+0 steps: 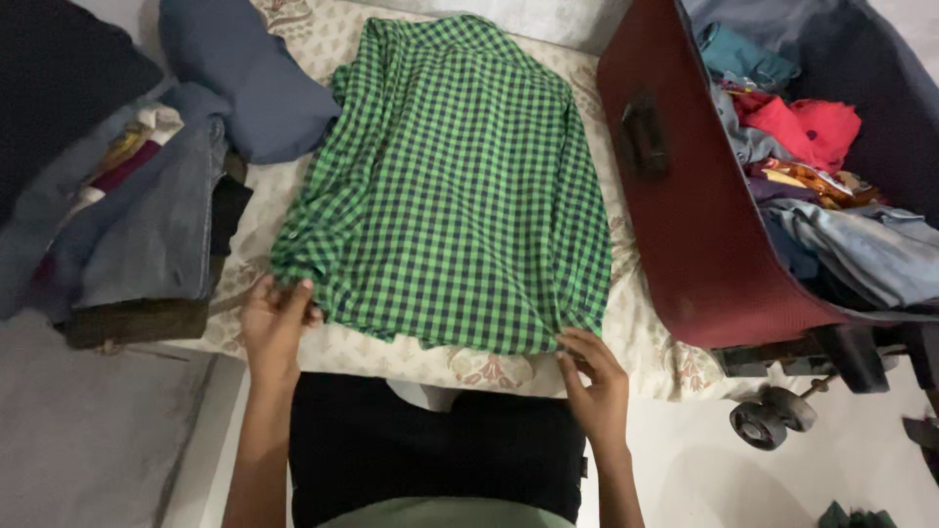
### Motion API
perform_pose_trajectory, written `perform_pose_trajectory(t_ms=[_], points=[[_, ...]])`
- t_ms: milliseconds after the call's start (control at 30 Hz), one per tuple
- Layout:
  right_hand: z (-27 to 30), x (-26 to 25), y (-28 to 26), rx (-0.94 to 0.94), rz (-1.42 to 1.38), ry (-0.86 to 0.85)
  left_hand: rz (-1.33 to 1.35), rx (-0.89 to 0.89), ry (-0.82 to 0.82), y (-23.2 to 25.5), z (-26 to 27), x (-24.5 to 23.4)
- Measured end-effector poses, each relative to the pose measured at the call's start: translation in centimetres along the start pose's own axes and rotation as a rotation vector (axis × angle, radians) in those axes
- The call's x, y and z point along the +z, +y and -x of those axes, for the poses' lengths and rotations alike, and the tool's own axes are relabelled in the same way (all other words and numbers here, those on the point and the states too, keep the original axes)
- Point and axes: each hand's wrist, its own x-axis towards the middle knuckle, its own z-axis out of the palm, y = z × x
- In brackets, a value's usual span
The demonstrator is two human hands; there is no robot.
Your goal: The person folds a pair of grey trousers, a black t-shirt, and a green checkered shirt by hand on a bed before placing them into a suitcase.
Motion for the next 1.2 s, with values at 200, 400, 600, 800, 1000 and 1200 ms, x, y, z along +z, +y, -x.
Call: perform_pose_trajectory(t_ms=[200,400,600,800,1000,1200], points=[[0.1,-1.4,2.1,0.125,-0.442,0.122,0.511,-0.140,0.006,2.2,0.4,-0.8],[0.6,-1.6,2.8,0.234,-0.446,-0.121,-0.155,0.068,0.055,1.0,3.4,-0.3],[1.4,-0.1,4.2,0.368,-0.510,-0.158,-0.335,0.332,-0.029,-0.8,4.4,0.0],[-1.9,2.4,5.1,0.219,-0.546,-0.237,-0.103,0.037,0.033,-0.2,0.7,1.5],[-3.5,-1.6,1.6,0.412,-1.283,-0.049,0.703,-0.235,-0.101,4.2,0.1,-0.8],[1.1,-0.4,4.9,0.416,-1.462,-0.059,0.467,-0.202,-0.004,8.1,5.7,0.3]])
